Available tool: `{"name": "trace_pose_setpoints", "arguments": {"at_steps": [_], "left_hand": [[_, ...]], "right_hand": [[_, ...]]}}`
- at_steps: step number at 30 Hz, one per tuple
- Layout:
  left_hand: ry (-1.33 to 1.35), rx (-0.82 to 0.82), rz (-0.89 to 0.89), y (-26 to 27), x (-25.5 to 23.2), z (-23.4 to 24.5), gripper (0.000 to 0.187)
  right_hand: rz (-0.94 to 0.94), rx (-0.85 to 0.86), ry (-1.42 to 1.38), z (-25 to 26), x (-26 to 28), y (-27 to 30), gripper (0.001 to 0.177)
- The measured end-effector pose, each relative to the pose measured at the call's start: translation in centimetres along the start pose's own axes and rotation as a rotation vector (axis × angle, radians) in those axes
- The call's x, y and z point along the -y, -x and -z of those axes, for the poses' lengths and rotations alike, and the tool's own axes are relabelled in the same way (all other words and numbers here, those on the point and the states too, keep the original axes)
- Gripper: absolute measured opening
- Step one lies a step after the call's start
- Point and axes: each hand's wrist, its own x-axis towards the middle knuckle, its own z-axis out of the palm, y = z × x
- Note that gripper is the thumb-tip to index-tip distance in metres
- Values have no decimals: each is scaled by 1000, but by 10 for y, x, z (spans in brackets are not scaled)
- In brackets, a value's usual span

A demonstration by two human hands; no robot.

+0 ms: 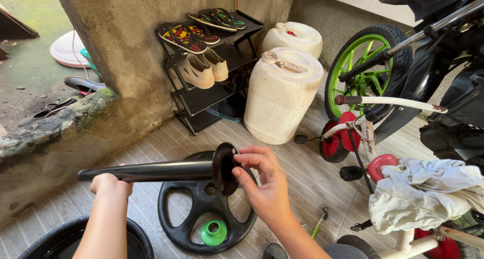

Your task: The person wipes a black fan pole with a cloth, then inserts it into a fan base. They place a green plastic cap and a black collar onto the pole, then secure the assembly with screws using a screwdriver.

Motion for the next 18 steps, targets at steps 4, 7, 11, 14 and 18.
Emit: {"name": "trace_pose_setpoints", "arguments": {"at_steps": [4, 7, 11, 14, 18], "left_hand": [[-22, 6, 40, 5, -3, -2, 47], [-24, 13, 39, 8, -6, -2, 49], [-27, 7, 12, 9, -8, -4, 48], [-42, 16, -27, 7, -7, -6, 47], [-46, 16, -42, 4, -7, -10, 48]], "right_hand": [[118, -17, 198, 2, 11, 8, 16], [37, 17, 201, 4, 20, 14, 23], [115, 192, 380, 1, 25, 16, 46], [-11, 312, 337, -3, 24, 17, 57], [-154, 458, 244, 2, 17, 14, 60]]}}
